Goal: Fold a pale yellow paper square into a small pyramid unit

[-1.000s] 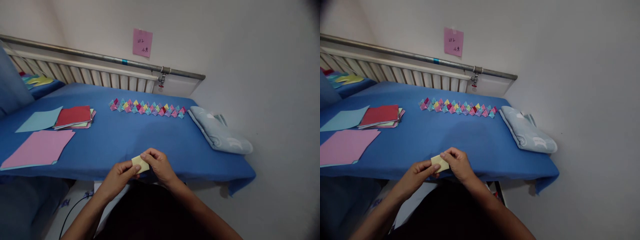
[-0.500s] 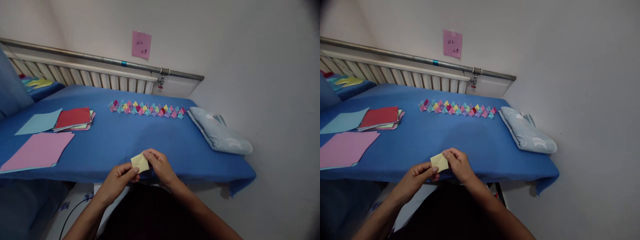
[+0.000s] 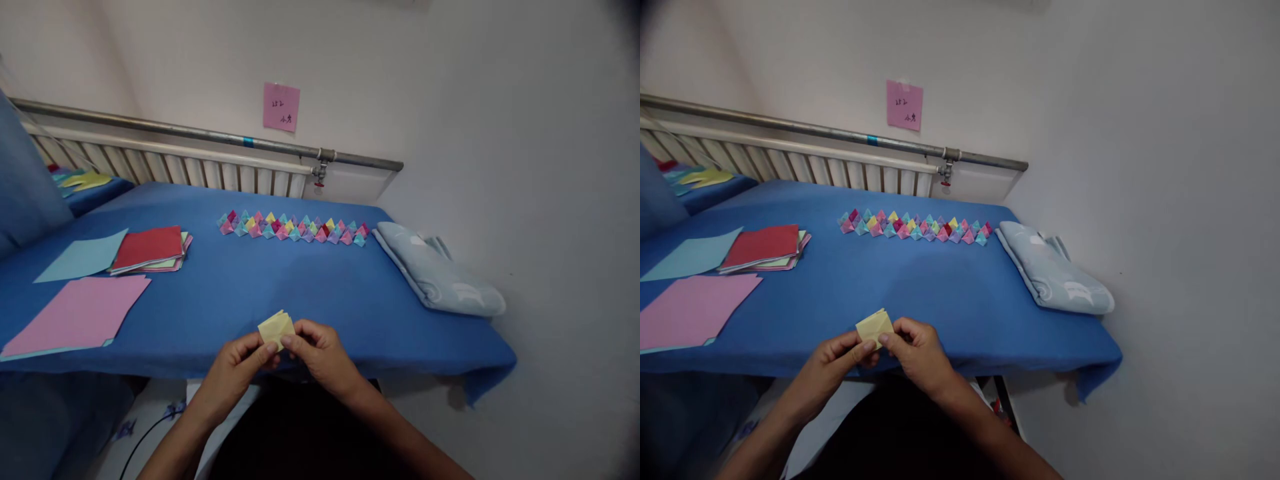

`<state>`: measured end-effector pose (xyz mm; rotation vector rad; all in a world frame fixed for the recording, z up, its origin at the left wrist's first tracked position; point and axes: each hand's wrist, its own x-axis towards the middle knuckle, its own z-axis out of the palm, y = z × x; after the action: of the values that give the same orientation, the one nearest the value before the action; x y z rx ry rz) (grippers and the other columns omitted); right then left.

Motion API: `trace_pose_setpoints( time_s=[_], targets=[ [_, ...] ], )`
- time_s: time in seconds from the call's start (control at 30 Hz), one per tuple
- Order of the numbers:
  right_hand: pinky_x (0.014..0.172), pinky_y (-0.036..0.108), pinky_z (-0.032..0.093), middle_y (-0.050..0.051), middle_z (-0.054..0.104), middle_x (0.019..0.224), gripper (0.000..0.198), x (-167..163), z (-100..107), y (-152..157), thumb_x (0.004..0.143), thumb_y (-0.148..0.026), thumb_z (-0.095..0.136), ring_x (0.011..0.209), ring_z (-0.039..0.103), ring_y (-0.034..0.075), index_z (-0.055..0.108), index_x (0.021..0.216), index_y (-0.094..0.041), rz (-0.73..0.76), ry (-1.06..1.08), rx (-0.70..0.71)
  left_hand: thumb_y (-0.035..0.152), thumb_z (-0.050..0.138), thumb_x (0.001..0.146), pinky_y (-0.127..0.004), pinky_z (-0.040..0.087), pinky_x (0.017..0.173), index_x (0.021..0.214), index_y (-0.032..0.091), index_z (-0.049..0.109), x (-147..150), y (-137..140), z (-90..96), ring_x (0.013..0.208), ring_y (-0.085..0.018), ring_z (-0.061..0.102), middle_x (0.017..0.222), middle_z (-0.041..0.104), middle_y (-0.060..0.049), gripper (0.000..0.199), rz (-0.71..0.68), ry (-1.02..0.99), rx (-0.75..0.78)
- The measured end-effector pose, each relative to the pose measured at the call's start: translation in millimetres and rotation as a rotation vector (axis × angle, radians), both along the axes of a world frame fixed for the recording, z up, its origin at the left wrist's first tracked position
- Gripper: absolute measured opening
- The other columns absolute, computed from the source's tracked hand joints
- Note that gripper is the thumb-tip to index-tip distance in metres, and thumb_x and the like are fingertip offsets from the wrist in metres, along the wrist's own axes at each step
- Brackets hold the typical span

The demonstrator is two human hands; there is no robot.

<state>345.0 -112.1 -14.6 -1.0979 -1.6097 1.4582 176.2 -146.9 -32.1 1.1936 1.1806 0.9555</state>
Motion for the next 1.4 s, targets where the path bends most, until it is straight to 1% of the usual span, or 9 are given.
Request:
trace_pose_setpoints(
  time_s=[0.17, 0.3, 0.47, 0.57, 0.7, 0.97, 1.1, 1.27, 1.4],
  targets=[
    [0.057, 0.023, 0.031, -0.005, 0.046, 0.059, 0.023, 1.4, 4.1, 1.3, 0.077, -0.035, 0.06, 0.058, 0.039, 0.009, 0.055, 0.063, -0.018, 0.049, -0.055, 0.021, 0.046, 0.06, 0.08, -0.026, 0.04, 0.072, 0.085, 0.02, 0.066, -8.5, 2.7, 10.2, 0.077, -0.015, 0.053, 0.079, 0.062, 0.001, 0.027, -0.011, 0.008, 0.053],
    [0.056, 0.023, 0.031, -0.005, 0.046, 0.059, 0.024, 0.9, 3.3, 2.9, 0.078, -0.036, 0.059, 0.057, 0.039, 0.009, 0.054, 0.063, -0.018, 0.069, -0.06, -0.004, 0.049, 0.055, 0.082, -0.025, 0.037, 0.068, 0.075, 0.019, 0.065, -13.2, 5.8, 13.4, 0.071, -0.014, 0.048, 0.07, 0.057, 0.002, 0.033, 0.021, 0.091, 0.061],
    [0.059, 0.023, 0.037, -0.003, 0.055, 0.069, 0.023, 0.1, -1.5, 5.9, 0.077, -0.041, 0.062, 0.061, 0.047, 0.01, 0.064, 0.087, -0.02, 0.045, 0.069, -0.102, 0.047, 0.056, 0.081, -0.026, 0.037, 0.068, 0.074, 0.019, 0.065, -11.0, 5.2, 9.6, 0.069, -0.013, 0.048, 0.068, 0.056, 0.002, 0.03, -0.025, 0.05, 0.009],
    [0.06, 0.023, 0.038, -0.002, 0.057, 0.07, 0.022, -0.4, -4.8, 7.5, 0.077, -0.04, 0.062, 0.064, 0.049, 0.011, 0.065, 0.084, -0.02, 0.027, 0.054, -0.1, 0.046, 0.056, 0.08, -0.026, 0.038, 0.068, 0.075, 0.019, 0.064, -8.9, 5.0, 7.5, 0.068, -0.013, 0.048, 0.068, 0.056, 0.003, 0.029, -0.071, 0.04, -0.007],
    [0.059, 0.022, 0.038, -0.003, 0.053, 0.064, 0.019, -3.0, -11.7, 16.2, 0.082, -0.034, 0.057, 0.06, 0.047, 0.01, 0.061, 0.073, -0.018, 0.011, -0.057, 0.036, 0.046, 0.051, 0.081, -0.023, 0.034, 0.058, 0.069, 0.018, 0.058, -9.0, 11.9, 4.7, 0.06, -0.011, 0.043, 0.06, 0.048, 0.005, 0.031, -0.077, 0.233, 0.049],
    [0.065, 0.024, 0.038, -0.001, 0.057, 0.071, 0.015, -16.4, -23.1, 57.5, 0.085, -0.016, 0.055, 0.069, 0.051, 0.011, 0.061, 0.071, -0.017, 0.154, -0.507, 0.514, 0.03, 0.046, 0.085, -0.027, 0.029, 0.053, 0.069, 0.019, 0.062, -7.8, 43.2, 7.8, 0.06, -0.017, 0.055, 0.062, 0.061, -0.002, 0.025, -0.105, 1.14, 0.168],
    [0.072, 0.027, 0.039, 0.0, 0.057, 0.076, 0.008, -19.9, -32.3, 66.2, 0.082, -0.016, 0.06, 0.076, 0.051, 0.014, 0.061, 0.074, -0.018, 0.166, -0.639, 0.717, 0.028, 0.052, 0.083, -0.029, 0.035, 0.056, 0.078, 0.018, 0.062, -8.3, 46.7, 0.9, 0.068, -0.021, 0.059, 0.076, 0.065, -0.006, 0.016, -0.062, 1.196, 0.201],
    [0.08, 0.031, 0.039, 0.005, 0.063, 0.089, 0.004, -13.2, -31.8, 45.9, 0.084, -0.016, 0.059, 0.086, 0.054, 0.018, 0.061, 0.087, -0.017, 0.002, -0.608, 0.776, 0.023, 0.055, 0.084, -0.031, 0.042, 0.072, 0.083, 0.019, 0.061, -14.3, 44.3, -17.0, 0.082, -0.019, 0.056, 0.085, 0.062, -0.003, 0.007, -0.023, 1.118, 0.618],
    [0.083, 0.033, 0.038, 0.004, 0.067, 0.095, 0.014, -1.4, -30.6, 19.8, 0.091, -0.017, 0.051, 0.09, 0.055, 0.018, 0.064, 0.091, -0.02, 0.129, -0.57, 0.864, 0.022, 0.048, 0.091, -0.033, 0.039, 0.072, 0.081, 0.02, 0.063, -16.9, 42.3, -28.0, 0.079, -0.018, 0.054, 0.082, 0.064, -0.002, 0.019, -0.098, 1.055, 0.734]
  ],
)
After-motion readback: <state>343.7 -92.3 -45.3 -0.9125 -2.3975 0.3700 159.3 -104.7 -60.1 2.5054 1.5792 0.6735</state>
